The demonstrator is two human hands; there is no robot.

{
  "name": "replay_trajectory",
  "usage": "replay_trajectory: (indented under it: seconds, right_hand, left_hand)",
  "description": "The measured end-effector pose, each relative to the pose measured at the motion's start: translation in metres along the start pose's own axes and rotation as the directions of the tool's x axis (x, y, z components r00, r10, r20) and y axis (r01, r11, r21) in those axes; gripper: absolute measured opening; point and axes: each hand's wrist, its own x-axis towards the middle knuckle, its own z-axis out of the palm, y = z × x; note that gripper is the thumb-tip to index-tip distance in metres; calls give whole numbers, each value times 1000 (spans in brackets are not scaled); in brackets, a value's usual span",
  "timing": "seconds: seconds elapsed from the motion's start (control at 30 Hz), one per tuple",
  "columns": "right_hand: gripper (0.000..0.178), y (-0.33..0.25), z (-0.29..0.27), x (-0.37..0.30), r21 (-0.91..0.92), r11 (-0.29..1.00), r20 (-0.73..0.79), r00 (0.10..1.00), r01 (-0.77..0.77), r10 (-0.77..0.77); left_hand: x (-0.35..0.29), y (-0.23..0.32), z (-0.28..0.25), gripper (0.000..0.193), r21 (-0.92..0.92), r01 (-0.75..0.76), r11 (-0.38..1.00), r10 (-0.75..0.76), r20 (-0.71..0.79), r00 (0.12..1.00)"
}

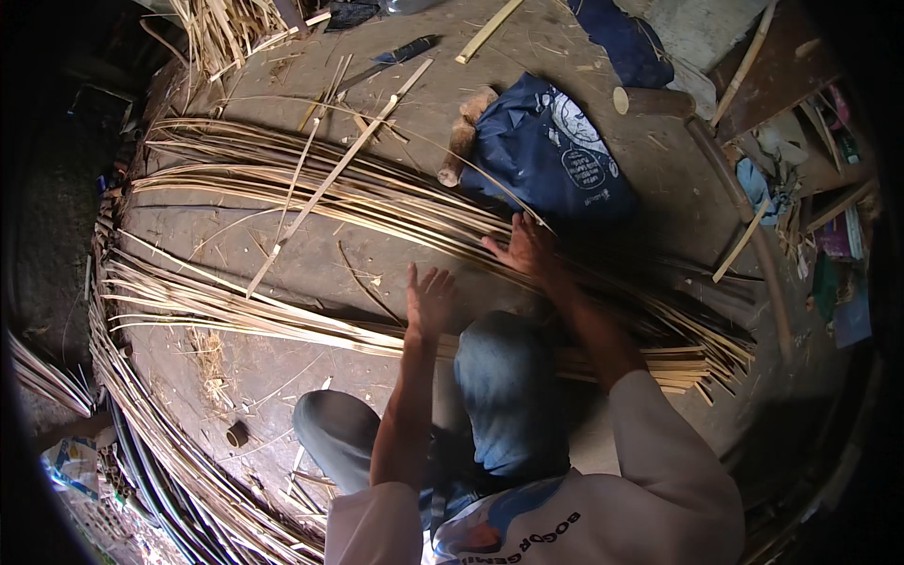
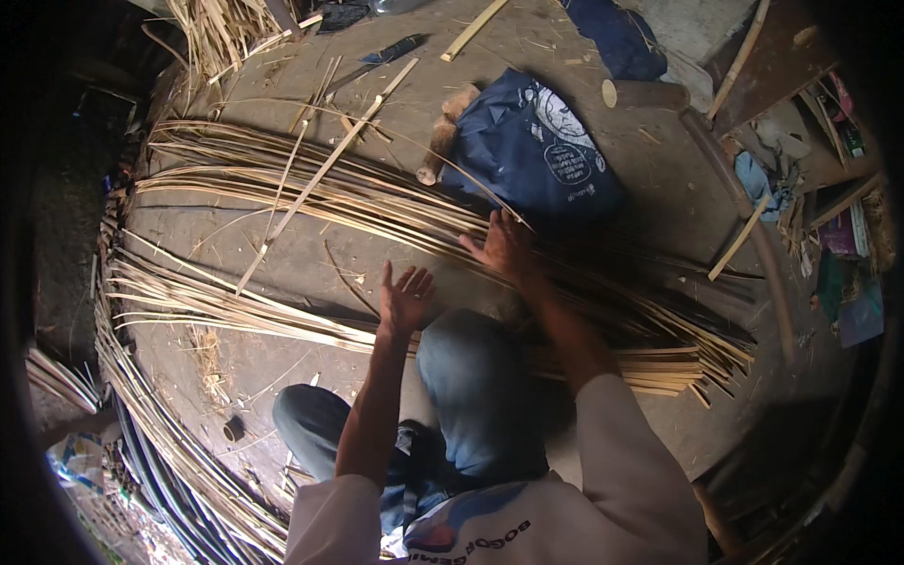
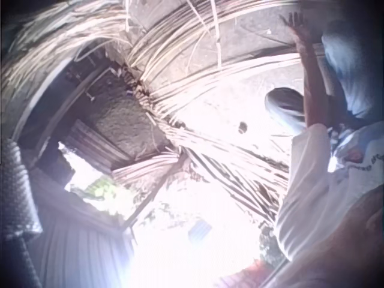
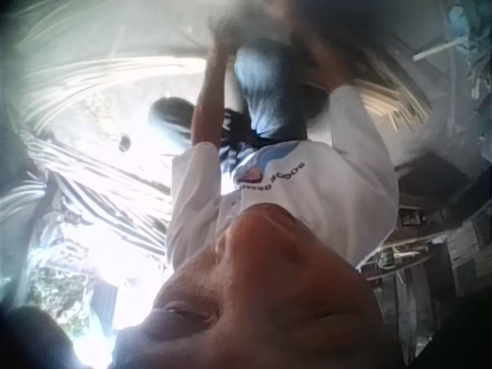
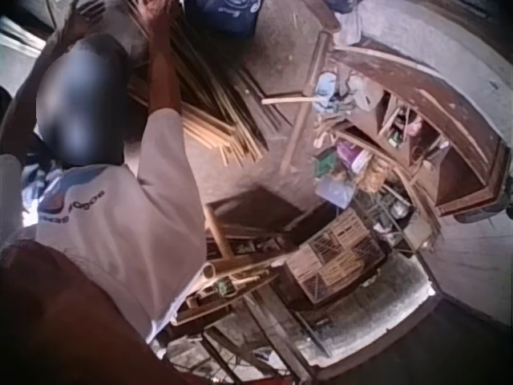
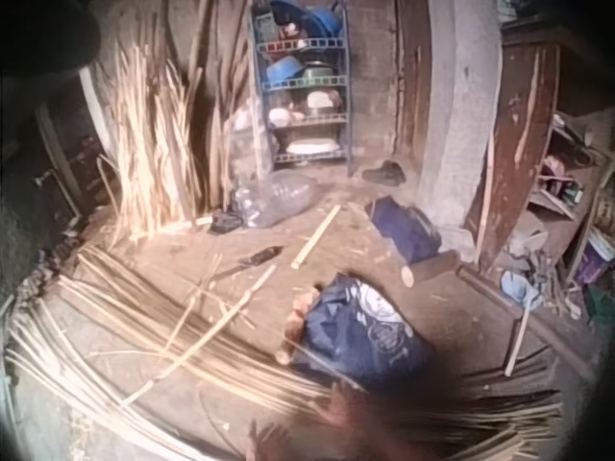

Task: The person sits on the floor and uses a machete to split bamboo strips into thinner pieces. They repeatedly split the strips, discard offcuts, and gather the finished pieces into a bundle.

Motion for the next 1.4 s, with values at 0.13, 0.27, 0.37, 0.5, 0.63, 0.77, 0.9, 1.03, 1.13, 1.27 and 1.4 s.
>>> replay_trajectory:
  seconds: [0.13,0.27,0.37,0.5,0.63,0.77,0.9,1.03,1.13,1.27,1.4]
  right_hand:
    - [97,-20,-28,-31,-52,995,54,995,84,-82]
    - [94,5,-27,-15,-57,998,53,999,4,-1]
    - [97,1,-37,8,77,992,249,965,-104,82]
    - [102,-7,-19,-6,-126,990,202,975,-67,92]
    - [105,-22,-33,-18,-17,994,370,924,-104,103]
    - [102,-29,-61,-23,47,999,461,887,7,-28]
    - [101,-29,-69,-26,-9,996,493,867,91,-75]
    - [107,-15,-31,-57,58,990,413,899,133,-144]
    - [111,-29,-39,-58,35,997,437,896,68,-76]
    - [112,-29,-74,-50,46,998,406,913,31,-46]
    - [111,-74,-167,-8,-157,987,530,842,-19,101]
  left_hand:
    - [29,-34,12,113,69,116,991,-113,-36,993]
    - [31,9,84,117,-486,216,847,-321,-144,936]
    - [45,10,79,108,-494,198,846,-287,-111,951]
    - [56,20,92,107,-482,198,854,-259,-63,964]
    - [71,18,71,89,-438,299,848,-305,59,951]
    - [61,21,65,65,-511,318,798,-204,267,942]
    - [44,44,75,61,-443,372,815,-288,248,925]
    - [36,41,70,62,-454,482,750,-375,308,874]
    - [34,41,62,61,-442,412,797,-311,285,907]
    - [25,76,76,56,-198,433,879,-390,221,894]
    - [18,128,102,58,-77,405,911,-377,240,895]
